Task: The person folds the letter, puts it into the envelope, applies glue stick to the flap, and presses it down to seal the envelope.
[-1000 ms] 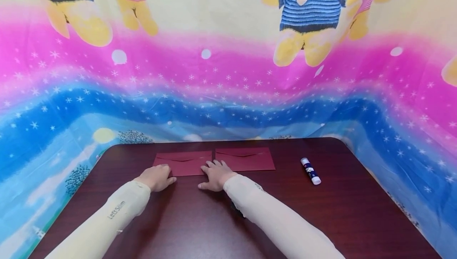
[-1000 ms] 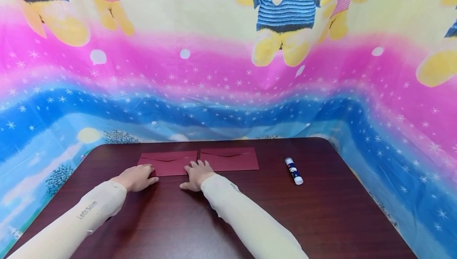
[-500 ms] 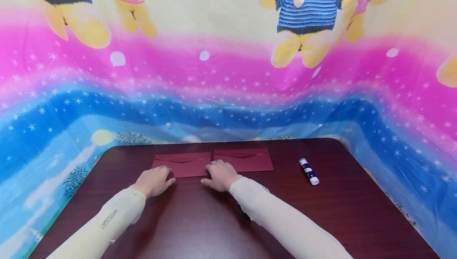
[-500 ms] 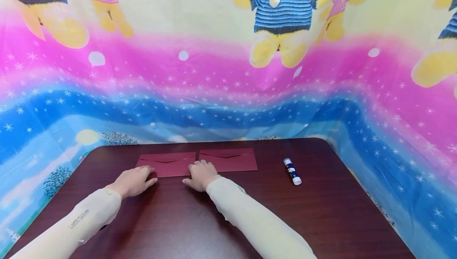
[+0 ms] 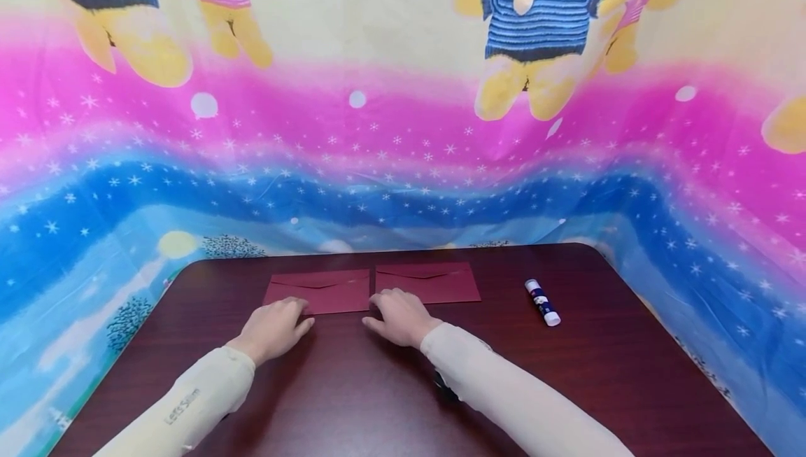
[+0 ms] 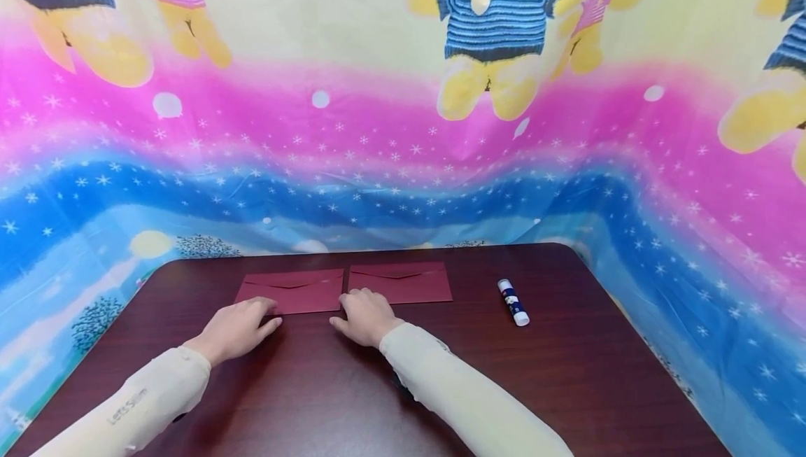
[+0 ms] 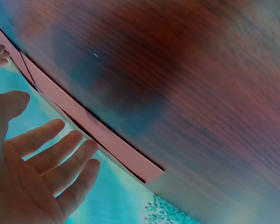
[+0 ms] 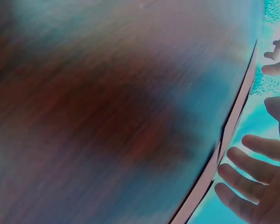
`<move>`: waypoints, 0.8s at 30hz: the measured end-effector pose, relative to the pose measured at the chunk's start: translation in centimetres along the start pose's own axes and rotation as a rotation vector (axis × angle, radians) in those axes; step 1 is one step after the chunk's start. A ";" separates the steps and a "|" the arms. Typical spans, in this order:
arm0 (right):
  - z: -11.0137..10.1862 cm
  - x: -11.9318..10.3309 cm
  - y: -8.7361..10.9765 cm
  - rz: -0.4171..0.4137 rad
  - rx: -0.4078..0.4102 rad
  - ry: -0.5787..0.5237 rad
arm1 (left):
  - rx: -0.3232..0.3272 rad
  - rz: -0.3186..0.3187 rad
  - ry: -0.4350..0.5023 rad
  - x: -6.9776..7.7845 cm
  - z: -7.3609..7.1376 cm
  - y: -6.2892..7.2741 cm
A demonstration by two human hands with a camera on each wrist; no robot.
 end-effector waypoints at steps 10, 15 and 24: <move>-1.3 0.2 1.9 -0.034 0.042 0.005 | 0.038 0.049 0.007 2.9 -0.1 0.3; -1.9 0.6 3.0 -0.059 0.076 0.023 | 0.074 0.060 0.027 4.1 -0.4 0.4; -3.4 1.8 5.0 -0.080 0.147 0.025 | 0.141 0.087 0.036 6.4 -1.4 0.9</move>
Point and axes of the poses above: each hand's wrist, its own y-axis away from the middle knuckle, its own z-axis out of the palm, x = y × z, the point moved 10 cm from there along -y, towards the middle knuckle, and after that the axes turned 4 degrees about z, right-handed, at the moved point
